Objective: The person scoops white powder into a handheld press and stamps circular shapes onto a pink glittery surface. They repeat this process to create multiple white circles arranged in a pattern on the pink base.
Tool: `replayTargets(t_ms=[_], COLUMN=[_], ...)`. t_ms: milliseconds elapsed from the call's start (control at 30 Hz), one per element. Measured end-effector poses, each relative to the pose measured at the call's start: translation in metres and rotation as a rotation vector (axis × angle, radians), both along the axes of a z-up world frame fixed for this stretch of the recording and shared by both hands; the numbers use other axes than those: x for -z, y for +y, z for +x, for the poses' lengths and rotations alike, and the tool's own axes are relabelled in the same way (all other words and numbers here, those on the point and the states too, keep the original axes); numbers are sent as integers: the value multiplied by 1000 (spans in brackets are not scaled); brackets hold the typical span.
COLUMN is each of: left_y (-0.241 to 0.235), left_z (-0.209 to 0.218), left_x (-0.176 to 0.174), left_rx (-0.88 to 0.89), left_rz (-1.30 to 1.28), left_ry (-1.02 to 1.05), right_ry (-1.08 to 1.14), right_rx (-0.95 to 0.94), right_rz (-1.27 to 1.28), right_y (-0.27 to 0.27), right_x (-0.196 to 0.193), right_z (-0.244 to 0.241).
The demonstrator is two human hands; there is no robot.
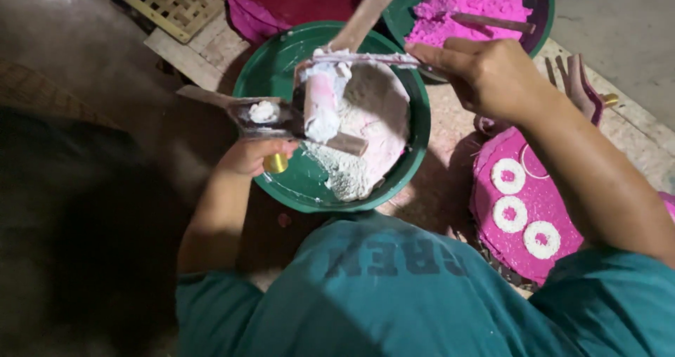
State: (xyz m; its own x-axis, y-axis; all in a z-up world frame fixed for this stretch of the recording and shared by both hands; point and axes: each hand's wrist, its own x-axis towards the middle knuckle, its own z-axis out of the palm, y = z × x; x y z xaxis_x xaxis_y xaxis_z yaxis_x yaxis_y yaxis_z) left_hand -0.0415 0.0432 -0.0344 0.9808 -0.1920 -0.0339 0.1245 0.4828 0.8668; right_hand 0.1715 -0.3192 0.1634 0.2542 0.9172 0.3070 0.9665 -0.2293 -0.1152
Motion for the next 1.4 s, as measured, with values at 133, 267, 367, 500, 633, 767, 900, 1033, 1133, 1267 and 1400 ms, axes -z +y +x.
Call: replayTargets(t_ms=[133,267,367,500,633,767,900,1033,1133,1267,1400], left_y=[-28,-47,-58,-51,-18,-52,-135,-188,-203,-247,-277], left_z=[6,19,26,44,40,31,22,26,34,64,53], left_x=[-32,-48,-38,-6,20,32,18,-27,-70,-106,-100], left_rx=[-107,-206,-270,-511,-767,-312,203,241,47,530,246], left_rz=[-170,-181,-157,-129,177,-164,-288,33,694,1696,943], left_ry=[-41,-29,-44,102,60,8,108,-156,-439,-568,-393], right_ry=[172,331,551,836,1080,461,1550,1577,1220,819,323], right_rx=[21,-52,37,164,436,112,-303,-287,-127,-48,9], right_rz=[114,347,366,282,56,350,1070,1258,1154,893,625], right_y=[0,21,37,37,31,39,31,-15,-72,-140,-179], right_x=[40,80,111,142,149,142,129,100,72,48,34], right_z=[-3,-17,-36,-51,-40,-39,-70,-90,-93,-115,-142])
